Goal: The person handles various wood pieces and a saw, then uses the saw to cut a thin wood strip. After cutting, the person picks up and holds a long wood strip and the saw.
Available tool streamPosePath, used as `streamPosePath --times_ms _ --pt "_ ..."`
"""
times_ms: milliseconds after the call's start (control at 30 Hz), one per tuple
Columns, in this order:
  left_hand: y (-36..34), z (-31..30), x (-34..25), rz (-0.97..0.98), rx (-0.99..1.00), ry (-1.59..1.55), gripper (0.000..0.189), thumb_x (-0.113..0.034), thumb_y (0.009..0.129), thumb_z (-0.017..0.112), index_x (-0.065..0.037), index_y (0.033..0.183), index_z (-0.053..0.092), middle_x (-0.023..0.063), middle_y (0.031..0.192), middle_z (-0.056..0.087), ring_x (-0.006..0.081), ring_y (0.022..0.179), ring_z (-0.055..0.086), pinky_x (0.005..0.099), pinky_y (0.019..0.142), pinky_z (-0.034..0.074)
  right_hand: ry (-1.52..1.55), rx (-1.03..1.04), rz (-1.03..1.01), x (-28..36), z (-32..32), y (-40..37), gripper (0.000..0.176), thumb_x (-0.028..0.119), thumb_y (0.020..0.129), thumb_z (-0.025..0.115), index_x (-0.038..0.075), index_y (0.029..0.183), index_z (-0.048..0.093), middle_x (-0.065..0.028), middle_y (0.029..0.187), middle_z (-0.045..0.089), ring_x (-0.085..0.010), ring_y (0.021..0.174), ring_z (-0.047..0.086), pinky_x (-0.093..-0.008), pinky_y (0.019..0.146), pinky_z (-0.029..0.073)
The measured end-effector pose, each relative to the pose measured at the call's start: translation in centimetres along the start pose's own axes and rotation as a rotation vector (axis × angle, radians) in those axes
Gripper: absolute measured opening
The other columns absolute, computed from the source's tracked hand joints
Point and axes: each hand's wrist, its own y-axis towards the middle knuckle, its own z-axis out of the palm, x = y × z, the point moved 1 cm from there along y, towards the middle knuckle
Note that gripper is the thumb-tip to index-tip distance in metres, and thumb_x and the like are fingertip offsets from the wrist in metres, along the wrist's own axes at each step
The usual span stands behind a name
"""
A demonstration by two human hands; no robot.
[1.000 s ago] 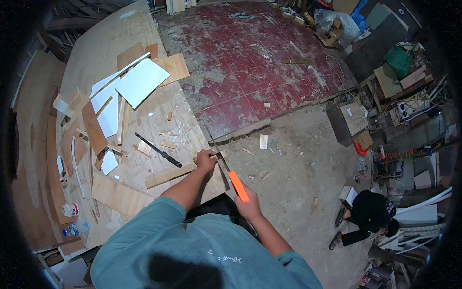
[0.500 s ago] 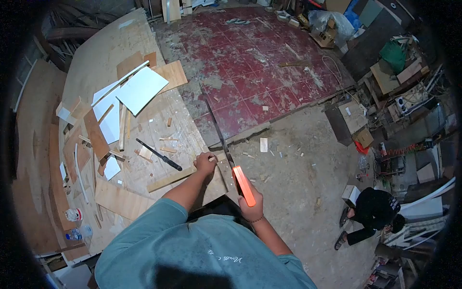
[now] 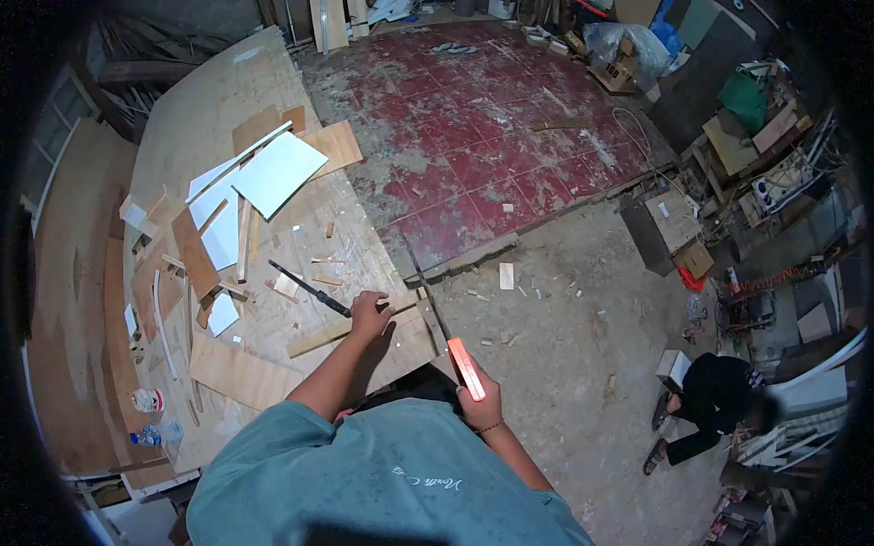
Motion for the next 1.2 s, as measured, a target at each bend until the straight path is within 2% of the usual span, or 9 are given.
streamPosePath --times_ms 67,167,233,333,467,533,600,900,1200 --pt "-1.0 -0.6 1.2 -0.026 0.048 0.036 0.041 -0.026 0.072 0.075 -0.014 0.11 0.066 0.0136 0.119 0.055 0.0339 0.115 0.047 0.0449 0.099 0.038 0.012 0.017 -0.001 0.0 0.2 0.2 0.061 -0.001 0.071 0.053 -0.005 0.132 0.05 -0.0212 0.126 0.06 -0.0257 0.118 0.059 -0.0327 0.1 0.044" --pt "-2.6 -0.8 2.7 -0.001 0.077 0.16 0.065 -0.034 0.071 0.075 -0.012 0.13 0.055 0.0189 0.136 0.045 0.0382 0.127 0.039 0.049 0.108 0.029 -0.001 0.048 0.038 0.2 0.6 0.6 0.06 0.0 0.071 0.054 -0.005 0.131 0.051 -0.0209 0.123 0.062 -0.026 0.115 0.061 -0.0322 0.097 0.046" --pt "-3.6 -0.3 3.6 -0.009 0.199 0.381 0.086 -0.04 0.072 0.073 -0.009 0.144 0.038 0.0226 0.148 0.03 0.0406 0.137 0.026 0.0544 0.114 0.018 0.049 0.058 0.043 0.2 1.0 0.6 0.06 0.001 0.072 0.056 -0.004 0.131 0.051 -0.0205 0.121 0.063 -0.0251 0.112 0.062 -0.0322 0.096 0.046" --pt "-3.6 0.0 4.2 0.025 0.224 0.376 0.092 -0.044 0.073 0.071 -0.008 0.147 0.03 0.023 0.151 0.026 0.0413 0.14 0.021 0.0581 0.114 0.011 0.03 0.076 0.022 -0.7 1.5 1.0 0.06 0.001 0.072 0.057 -0.004 0.131 0.051 -0.0204 0.12 0.064 -0.0248 0.112 0.063 -0.0323 0.096 0.046" --pt "-3.9 -0.2 4.0 0.046 0.115 0.435 0.076 -0.035 0.077 0.072 -0.013 0.143 0.041 0.0184 0.146 0.036 0.036 0.137 0.029 0.0552 0.114 0.016 0.007 0.062 0.007 -0.8 1.3 0.7 0.058 0.002 0.071 0.057 -0.004 0.129 0.053 -0.0207 0.12 0.063 -0.0263 0.113 0.062 -0.0321 0.096 0.046" --pt "-3.7 -0.9 3.8 0.143 -0.014 0.383 0.054 -0.027 0.076 0.074 -0.016 0.127 0.058 0.0121 0.123 0.054 0.0313 0.12 0.045 0.051 0.109 0.025 0.029 0.025 0.044 0.0 1.1 0.5 0.057 0.003 0.072 0.056 -0.004 0.128 0.053 -0.0207 0.121 0.063 -0.0265 0.114 0.061 -0.0315 0.096 0.046" --pt "-2.8 -1.9 3.0 0.148 0.009 0.46 0.041 -0.026 0.076 0.073 -0.018 0.116 0.066 0.0073 0.105 0.061 0.0267 0.107 0.054 0.0454 0.099 0.033 -0.013 -0.02 0.013 0.1 0.9 0.3 0.057 0.002 0.071 0.055 -0.005 0.128 0.053 -0.0212 0.121 0.062 -0.0262 0.115 0.061 -0.0314 0.097 0.045" --pt "-1.0 -4.0 3.3 0.096 0.111 0.415 0.04 -0.025 0.074 0.074 -0.018 0.113 0.067 0.0068 0.101 0.061 0.0255 0.103 0.055 0.0431 0.092 0.035 0.031 -0.084 0.174 -1.6 0.0 -0.1 0.059 0.0 0.069 0.052 -0.007 0.128 0.053 -0.0195 0.117 0.064 -0.0241 0.109 0.063 -0.0315 0.095 0.046" --pt "-2.2 -3.5 3.7 0.082 0.067 0.361 0.041 -0.026 0.075 0.07 -0.016 0.114 0.067 0.0075 0.101 0.061 0.0264 0.102 0.055 0.0434 0.089 0.038 0.012 -0.036 0.131 -0.9 0.9 -0.4 0.06 0.0 0.069 0.052 -0.006 0.129 0.052 -0.0201 0.12 0.063 -0.0251 0.112 0.062 -0.0323 0.097 0.045"
